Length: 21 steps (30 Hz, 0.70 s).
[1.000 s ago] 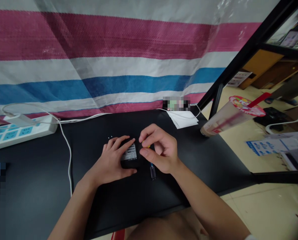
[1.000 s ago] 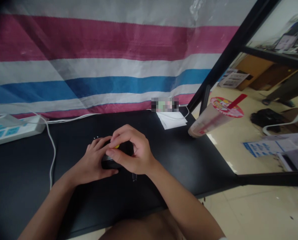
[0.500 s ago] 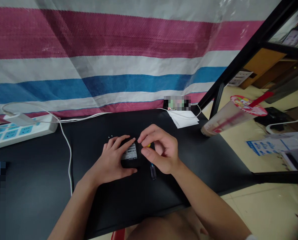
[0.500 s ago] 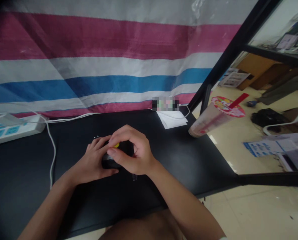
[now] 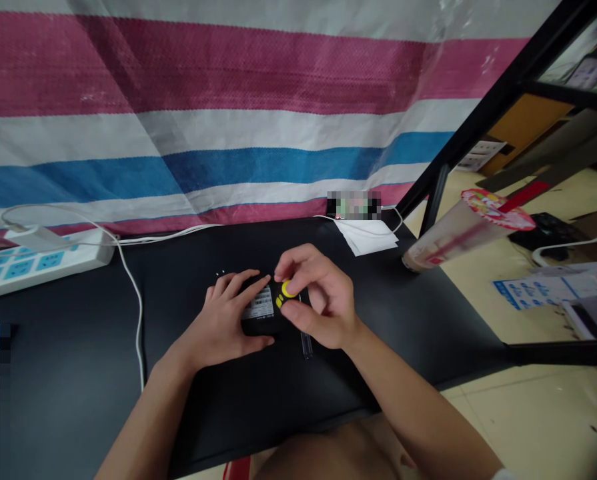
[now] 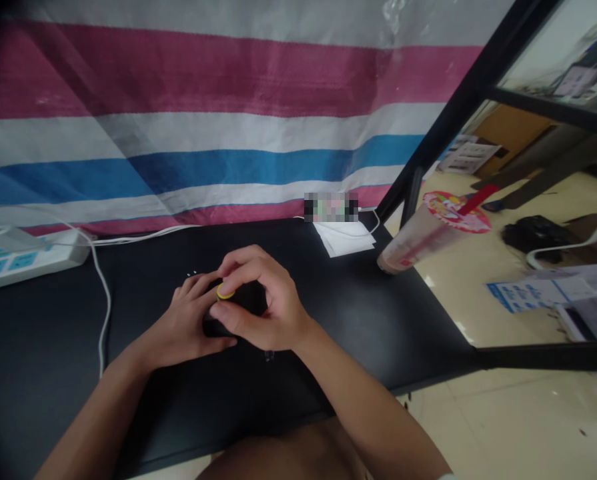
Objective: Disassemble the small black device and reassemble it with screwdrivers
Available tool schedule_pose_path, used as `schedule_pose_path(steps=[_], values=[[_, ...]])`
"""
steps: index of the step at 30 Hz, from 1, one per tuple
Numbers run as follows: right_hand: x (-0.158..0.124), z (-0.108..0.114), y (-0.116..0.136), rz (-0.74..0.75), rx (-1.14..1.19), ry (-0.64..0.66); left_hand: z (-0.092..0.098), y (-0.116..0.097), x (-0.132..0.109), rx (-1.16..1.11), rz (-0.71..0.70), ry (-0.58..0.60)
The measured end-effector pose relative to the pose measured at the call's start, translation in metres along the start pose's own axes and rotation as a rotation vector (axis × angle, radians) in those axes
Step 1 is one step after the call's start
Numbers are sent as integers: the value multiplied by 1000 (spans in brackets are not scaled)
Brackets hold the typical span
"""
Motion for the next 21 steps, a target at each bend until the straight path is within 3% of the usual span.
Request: schedule_pose_path(steps=[21], values=[[-1,-4,0,-40,82,38,2,-3,1,4,-2,11]])
Point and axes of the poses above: each hand's wrist, its own x-axis towards the middle knuckle, its own z-axis out of the back of the hand, y = z × x, the point moved 6 cm from there along x, towards the middle knuckle, and after that the axes turned 3 degrees about -x, right-handed, at the moved point
